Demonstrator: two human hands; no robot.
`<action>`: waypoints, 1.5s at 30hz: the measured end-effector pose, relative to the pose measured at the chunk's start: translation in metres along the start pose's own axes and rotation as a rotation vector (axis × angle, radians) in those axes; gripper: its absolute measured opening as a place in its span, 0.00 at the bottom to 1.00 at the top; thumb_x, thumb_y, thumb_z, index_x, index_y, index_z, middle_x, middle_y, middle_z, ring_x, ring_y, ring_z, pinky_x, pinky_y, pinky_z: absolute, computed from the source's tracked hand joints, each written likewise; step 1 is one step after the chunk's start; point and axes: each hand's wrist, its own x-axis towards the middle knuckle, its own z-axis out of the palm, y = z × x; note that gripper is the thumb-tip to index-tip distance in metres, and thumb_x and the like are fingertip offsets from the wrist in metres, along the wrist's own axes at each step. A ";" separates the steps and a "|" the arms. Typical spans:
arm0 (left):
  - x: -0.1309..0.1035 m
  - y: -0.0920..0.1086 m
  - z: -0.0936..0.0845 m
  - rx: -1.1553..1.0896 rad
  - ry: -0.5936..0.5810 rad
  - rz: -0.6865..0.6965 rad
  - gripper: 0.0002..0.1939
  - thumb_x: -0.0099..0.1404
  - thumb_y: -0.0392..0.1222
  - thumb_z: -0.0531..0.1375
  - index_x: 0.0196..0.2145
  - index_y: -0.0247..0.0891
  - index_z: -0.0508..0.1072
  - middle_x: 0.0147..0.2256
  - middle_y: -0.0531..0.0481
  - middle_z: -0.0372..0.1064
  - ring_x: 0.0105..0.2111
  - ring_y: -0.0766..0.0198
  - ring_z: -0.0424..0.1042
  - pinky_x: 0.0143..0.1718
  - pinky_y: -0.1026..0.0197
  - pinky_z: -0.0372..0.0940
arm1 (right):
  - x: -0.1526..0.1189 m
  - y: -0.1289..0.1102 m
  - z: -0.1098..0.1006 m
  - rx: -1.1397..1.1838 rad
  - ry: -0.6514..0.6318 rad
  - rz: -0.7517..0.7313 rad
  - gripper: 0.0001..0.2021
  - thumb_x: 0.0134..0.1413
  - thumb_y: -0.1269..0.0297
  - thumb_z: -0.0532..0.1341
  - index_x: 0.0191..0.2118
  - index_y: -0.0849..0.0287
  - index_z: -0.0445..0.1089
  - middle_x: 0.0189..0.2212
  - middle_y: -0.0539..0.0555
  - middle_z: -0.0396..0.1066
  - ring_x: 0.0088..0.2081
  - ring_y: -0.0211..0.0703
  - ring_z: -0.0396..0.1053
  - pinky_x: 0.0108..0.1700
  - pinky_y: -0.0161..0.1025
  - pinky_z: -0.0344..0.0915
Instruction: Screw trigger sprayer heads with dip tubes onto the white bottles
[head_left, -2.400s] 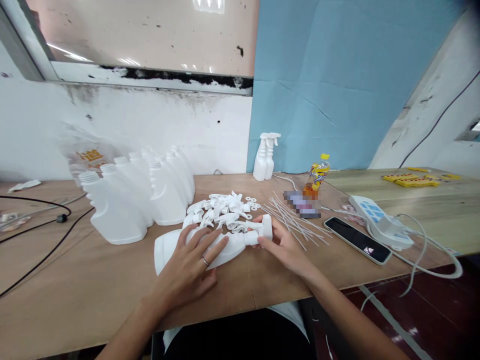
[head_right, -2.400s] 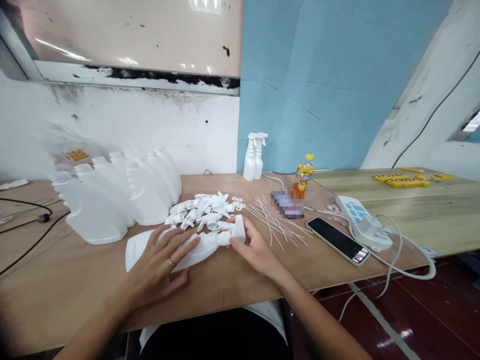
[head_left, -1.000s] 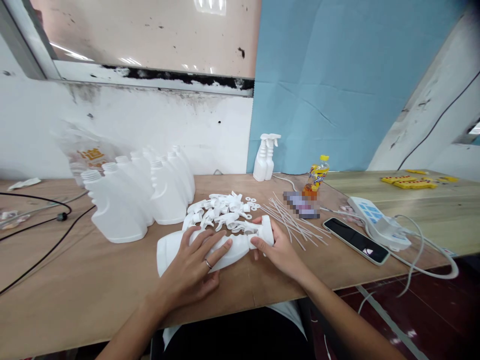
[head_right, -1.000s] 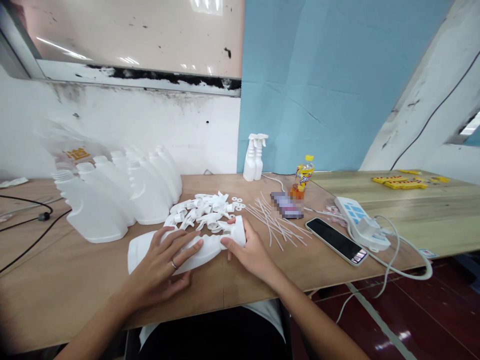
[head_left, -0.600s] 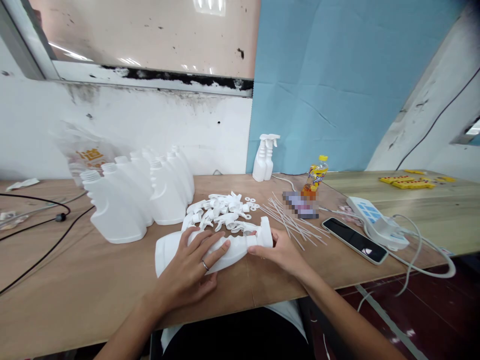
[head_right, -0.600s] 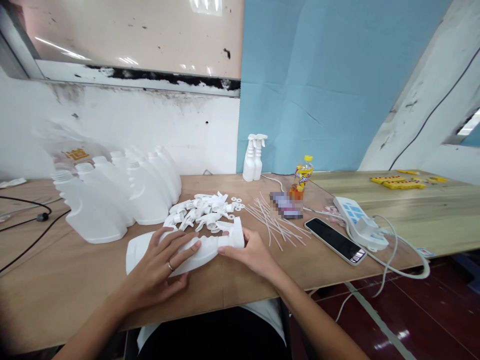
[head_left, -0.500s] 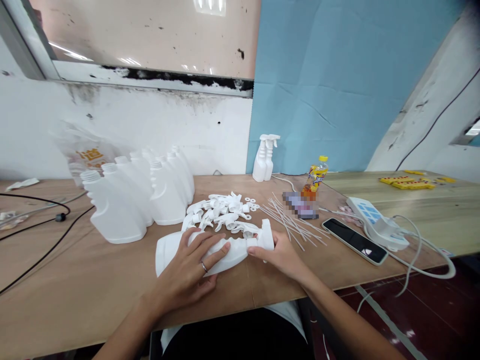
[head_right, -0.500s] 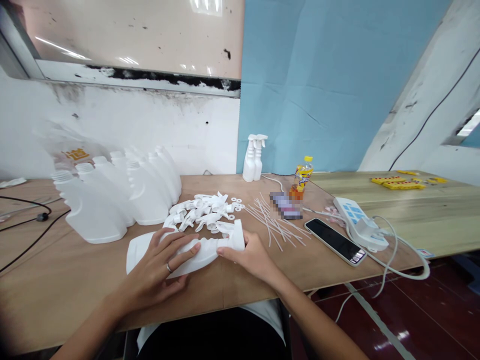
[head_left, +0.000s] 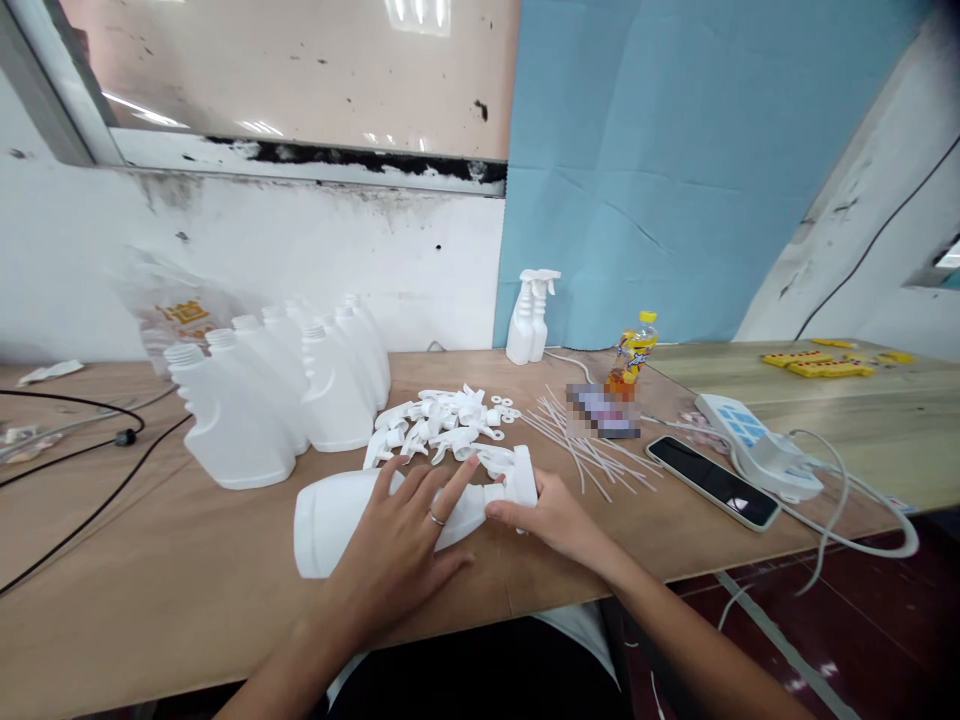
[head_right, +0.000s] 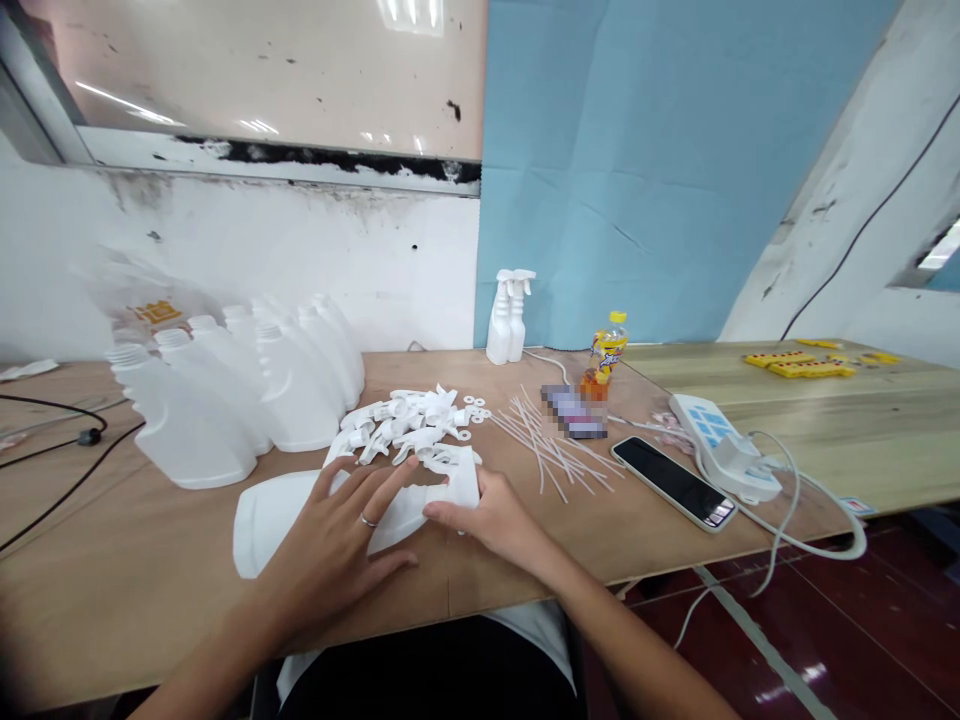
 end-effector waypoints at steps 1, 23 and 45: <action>0.002 0.002 0.001 0.031 -0.016 -0.016 0.49 0.64 0.52 0.63 0.71 0.38 0.39 0.48 0.42 0.71 0.49 0.48 0.69 0.59 0.38 0.52 | 0.000 0.000 0.001 0.001 -0.006 -0.003 0.24 0.44 0.52 0.71 0.46 0.60 0.73 0.37 0.54 0.76 0.38 0.48 0.72 0.37 0.39 0.68; 0.003 0.007 0.018 0.152 0.063 0.003 0.25 0.65 0.45 0.60 0.59 0.36 0.65 0.33 0.48 0.72 0.33 0.53 0.72 0.35 0.52 0.65 | -0.004 0.008 0.006 -0.003 -0.067 -0.009 0.21 0.43 0.55 0.73 0.42 0.61 0.73 0.36 0.53 0.77 0.35 0.45 0.72 0.37 0.38 0.68; -0.020 -0.007 0.008 -0.032 0.403 -0.001 0.22 0.66 0.35 0.62 0.56 0.36 0.63 0.40 0.44 0.73 0.41 0.55 0.72 0.38 0.58 0.70 | -0.009 -0.018 -0.022 0.228 0.066 -0.019 0.38 0.54 0.41 0.64 0.66 0.49 0.54 0.54 0.61 0.70 0.48 0.54 0.74 0.45 0.50 0.73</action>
